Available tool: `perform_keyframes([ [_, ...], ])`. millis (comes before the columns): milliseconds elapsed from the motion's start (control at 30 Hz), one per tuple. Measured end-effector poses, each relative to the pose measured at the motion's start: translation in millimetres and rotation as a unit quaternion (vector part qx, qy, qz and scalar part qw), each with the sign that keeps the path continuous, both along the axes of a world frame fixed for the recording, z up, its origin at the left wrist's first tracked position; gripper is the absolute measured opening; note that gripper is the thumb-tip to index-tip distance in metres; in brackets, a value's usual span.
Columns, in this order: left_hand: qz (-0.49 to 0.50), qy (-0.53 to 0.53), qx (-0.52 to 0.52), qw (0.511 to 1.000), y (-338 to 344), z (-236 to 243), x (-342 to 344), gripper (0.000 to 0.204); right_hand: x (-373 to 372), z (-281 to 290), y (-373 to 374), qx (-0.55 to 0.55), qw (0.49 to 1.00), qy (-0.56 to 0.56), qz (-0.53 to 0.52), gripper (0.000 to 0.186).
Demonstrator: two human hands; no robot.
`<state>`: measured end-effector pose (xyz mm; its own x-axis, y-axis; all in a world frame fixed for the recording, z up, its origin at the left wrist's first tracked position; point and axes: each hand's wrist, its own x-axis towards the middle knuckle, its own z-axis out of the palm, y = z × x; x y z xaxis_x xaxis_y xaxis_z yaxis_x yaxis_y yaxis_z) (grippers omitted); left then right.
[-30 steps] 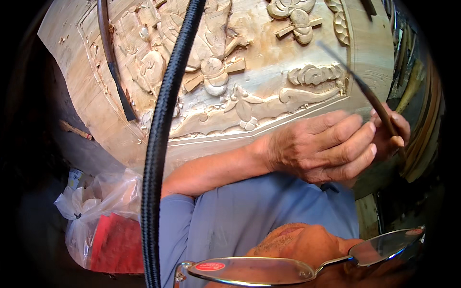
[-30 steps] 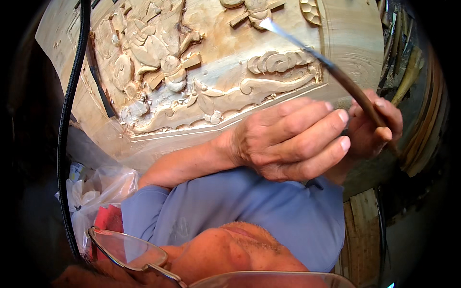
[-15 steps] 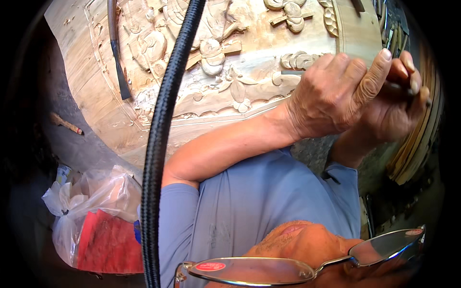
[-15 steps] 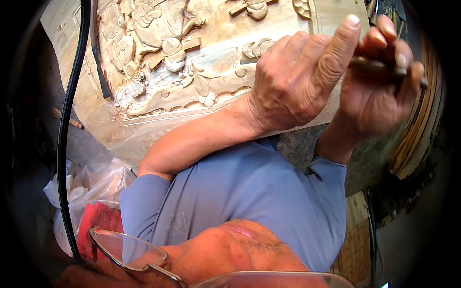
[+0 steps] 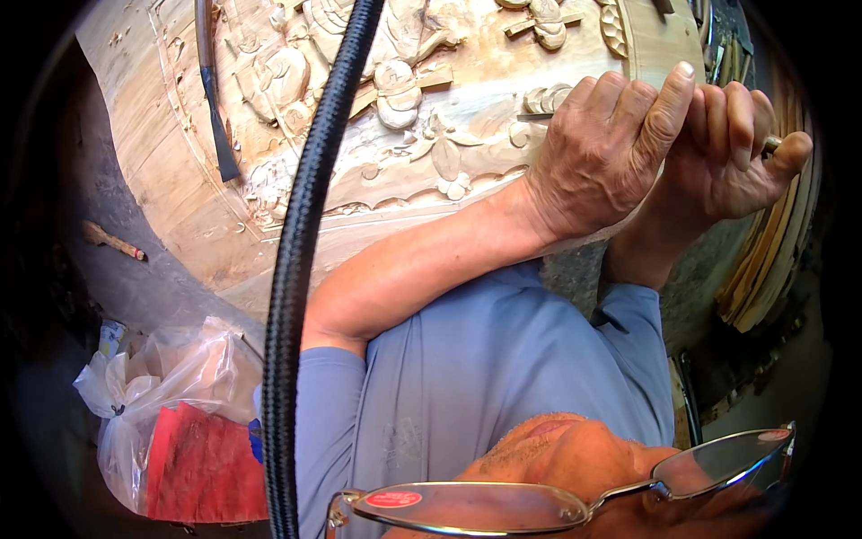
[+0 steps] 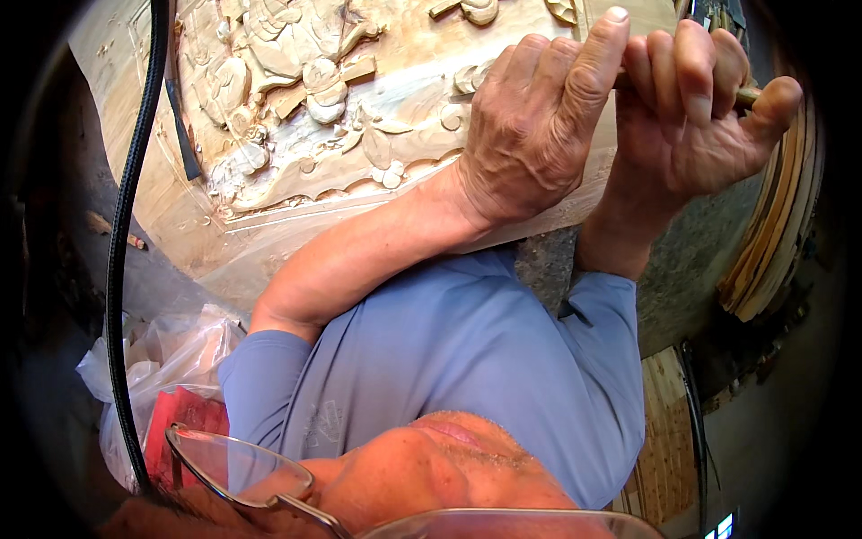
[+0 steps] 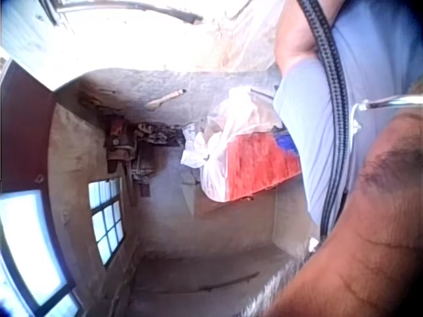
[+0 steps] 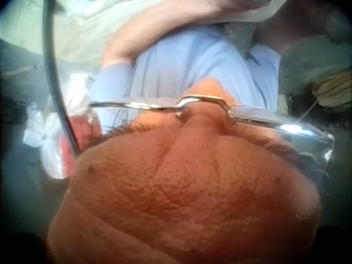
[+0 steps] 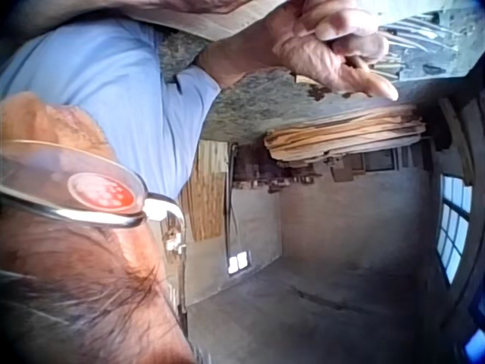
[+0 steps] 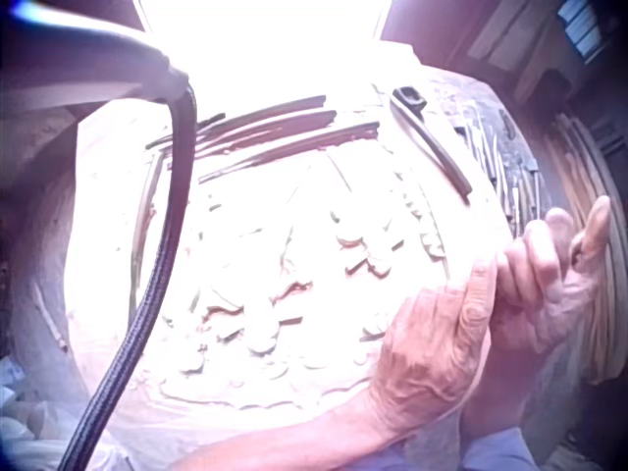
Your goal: The person carves a wooden relief board using a chisel and a mallet. They use various handheld chisels to shape figures and patterns, clearing away small wood shavings while working on the intricate details.
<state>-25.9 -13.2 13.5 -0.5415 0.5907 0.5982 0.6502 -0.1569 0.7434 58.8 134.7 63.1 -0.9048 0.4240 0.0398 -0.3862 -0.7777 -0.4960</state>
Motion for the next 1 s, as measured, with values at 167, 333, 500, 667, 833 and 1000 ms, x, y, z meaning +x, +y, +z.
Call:
perform_keyframes([
  [167, 0.002, 0.007, -0.001, 1.000, 0.1, -2.4, 0.4, 0.066, 1.0, -4.8, -0.1, 0.018, 0.999, 0.026, 0.013, 0.060],
  [333, -0.002, 0.007, -0.022, 1.000, -1.4, -2.6, 0.7, 0.063, 1.6, -9.7, -0.9, 0.010, 1.000, 0.017, -0.016, 0.054],
  [500, -0.003, 0.006, -0.023, 1.000, 0.5, -3.5, 0.3, 0.061, 10.5, -14.0, 1.8, 0.016, 0.995, -0.050, -0.087, 0.053],
  [667, -0.011, 0.001, -0.037, 0.999, 1.2, -3.8, 2.0, 0.061, 14.1, -21.4, 2.0, 0.000, 0.994, -0.043, -0.097, 0.053],
  [833, -0.007, 0.017, -0.050, 0.999, -0.5, -5.8, 1.5, 0.061, 10.3, -23.0, 1.7, -0.016, 0.994, -0.058, -0.094, 0.051],
  [1000, -0.011, 0.019, -0.059, 0.998, -0.5, -6.7, 0.9, 0.060, 8.3, -27.5, 4.5, -0.021, 0.996, -0.039, -0.078, 0.050],
])
